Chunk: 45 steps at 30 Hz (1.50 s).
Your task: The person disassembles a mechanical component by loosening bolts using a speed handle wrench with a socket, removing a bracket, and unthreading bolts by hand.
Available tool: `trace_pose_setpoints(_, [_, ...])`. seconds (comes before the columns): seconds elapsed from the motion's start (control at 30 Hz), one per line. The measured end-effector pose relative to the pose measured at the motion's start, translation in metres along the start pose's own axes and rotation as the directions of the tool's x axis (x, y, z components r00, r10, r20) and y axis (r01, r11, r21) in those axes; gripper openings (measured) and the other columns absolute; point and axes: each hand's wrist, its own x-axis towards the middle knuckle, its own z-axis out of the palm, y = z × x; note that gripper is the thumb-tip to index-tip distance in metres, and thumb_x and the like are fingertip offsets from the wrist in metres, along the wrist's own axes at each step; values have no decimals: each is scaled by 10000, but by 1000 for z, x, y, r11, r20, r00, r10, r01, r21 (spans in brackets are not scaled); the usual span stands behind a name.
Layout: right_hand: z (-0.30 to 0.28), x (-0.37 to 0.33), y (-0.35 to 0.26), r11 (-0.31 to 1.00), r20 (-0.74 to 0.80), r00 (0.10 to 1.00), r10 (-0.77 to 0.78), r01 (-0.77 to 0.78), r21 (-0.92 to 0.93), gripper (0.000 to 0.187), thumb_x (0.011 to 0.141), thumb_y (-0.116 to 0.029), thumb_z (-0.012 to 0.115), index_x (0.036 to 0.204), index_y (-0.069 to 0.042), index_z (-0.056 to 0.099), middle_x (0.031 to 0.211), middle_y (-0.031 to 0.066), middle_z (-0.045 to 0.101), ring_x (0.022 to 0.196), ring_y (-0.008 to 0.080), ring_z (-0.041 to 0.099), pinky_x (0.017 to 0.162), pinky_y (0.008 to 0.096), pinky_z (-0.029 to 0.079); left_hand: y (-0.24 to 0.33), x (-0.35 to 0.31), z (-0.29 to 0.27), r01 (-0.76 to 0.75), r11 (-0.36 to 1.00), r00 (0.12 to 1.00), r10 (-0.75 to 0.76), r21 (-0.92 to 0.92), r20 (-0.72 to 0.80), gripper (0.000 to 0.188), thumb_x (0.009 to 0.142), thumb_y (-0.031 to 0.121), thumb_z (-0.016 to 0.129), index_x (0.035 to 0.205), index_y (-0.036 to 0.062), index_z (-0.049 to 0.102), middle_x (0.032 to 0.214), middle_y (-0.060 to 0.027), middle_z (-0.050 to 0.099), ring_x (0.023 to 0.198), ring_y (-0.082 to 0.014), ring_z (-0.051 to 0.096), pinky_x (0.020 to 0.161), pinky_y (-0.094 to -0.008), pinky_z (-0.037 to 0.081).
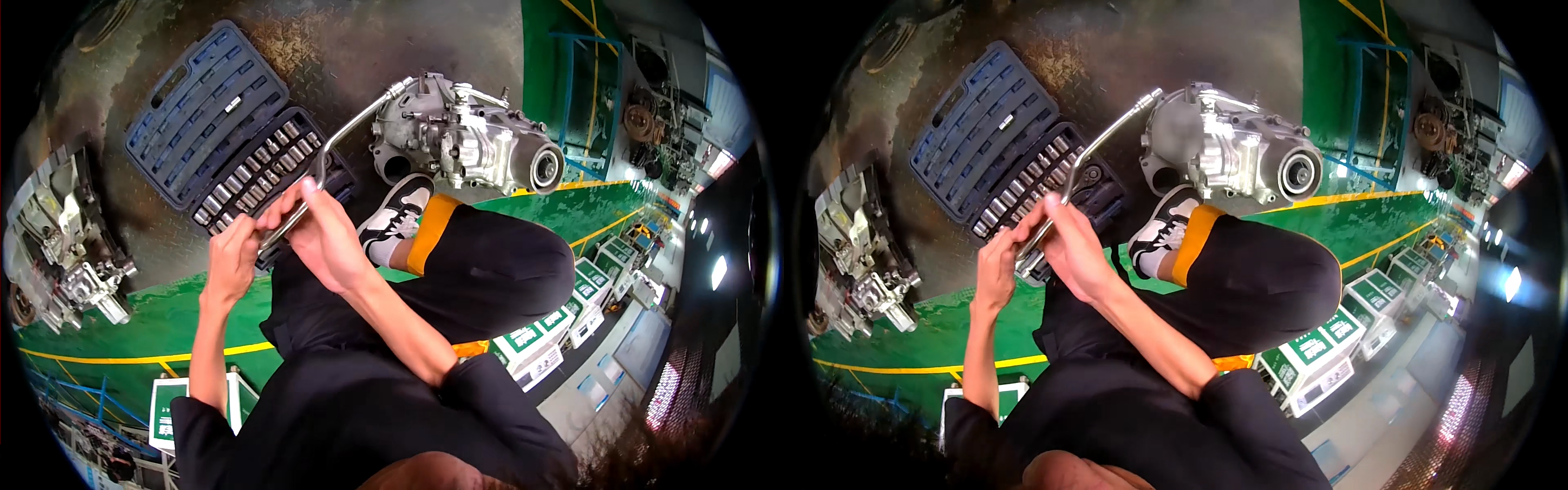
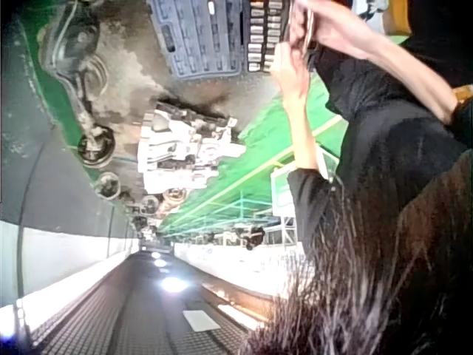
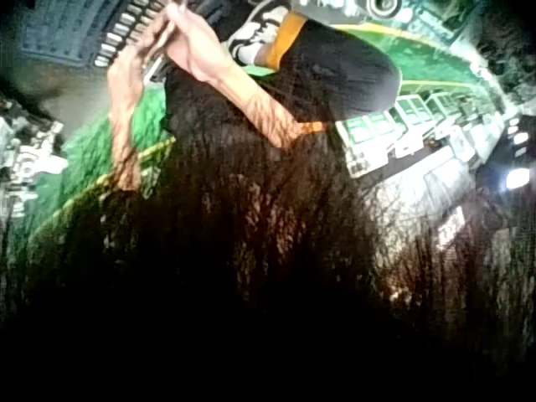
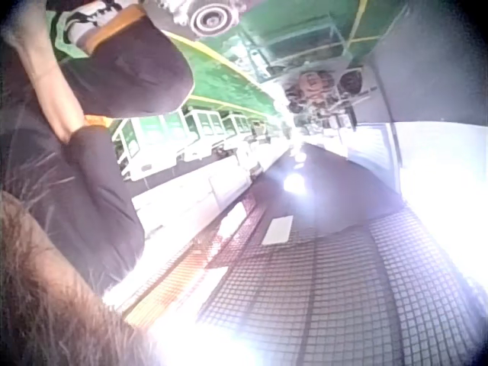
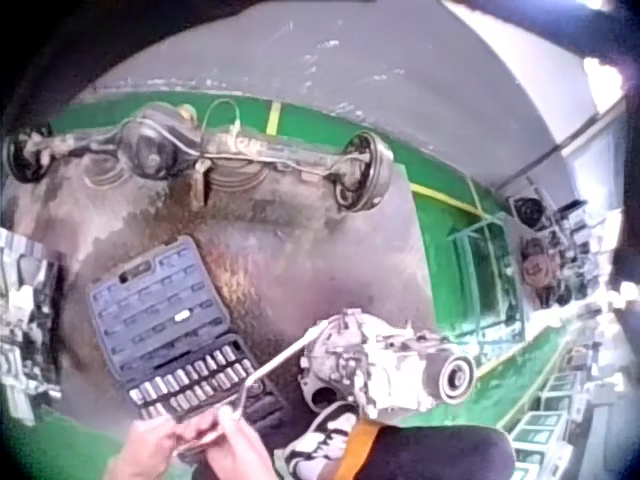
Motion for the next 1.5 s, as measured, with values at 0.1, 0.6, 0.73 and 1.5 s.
trace_pose_setpoints(0.1, [-6,-8,-5,883,-62,996,57,-79,-463,336,1068,-308,442,1026,-11,593,1021,128,670,945,174,639,915,341,489,-1,4,-11,-81,996,995,78,47,62,489,939,469,613,817,2,533,706,-127,480,595,-312,556,516,-391,397])
trace_pose_setpoints(0.6, [-17,64,-58,959,-314,929,-199,250,133,533,1078,-447,340,632,-157,297,502,-40,174,428,112,152,423,290,188,2,29,-25,-258,763,942,334,593,-19,312,817,54,688,612,53,452,565,-88,425,439,-260,479,416,-390,367])
trace_pose_setpoints(0.73, [-20,72,-63,945,-314,908,-278,317,79,501,1069,-390,352,624,-166,294,492,-42,166,416,112,138,408,291,173,5,42,-24,-272,738,942,337,617,12,320,822,84,703,615,55,460,577,-83,428,456,-250,488,424,-375,380])
trace_pose_setpoints(1.5, [-26,77,-76,900,-110,956,-271,292,323,568,1033,-466,434,578,-143,328,457,-27,218,397,112,201,416,289,202,16,85,-39,-820,413,521,825,395,219,581,832,540,684,640,37,465,565,-12,379,453,-160,416,423,-287,302])
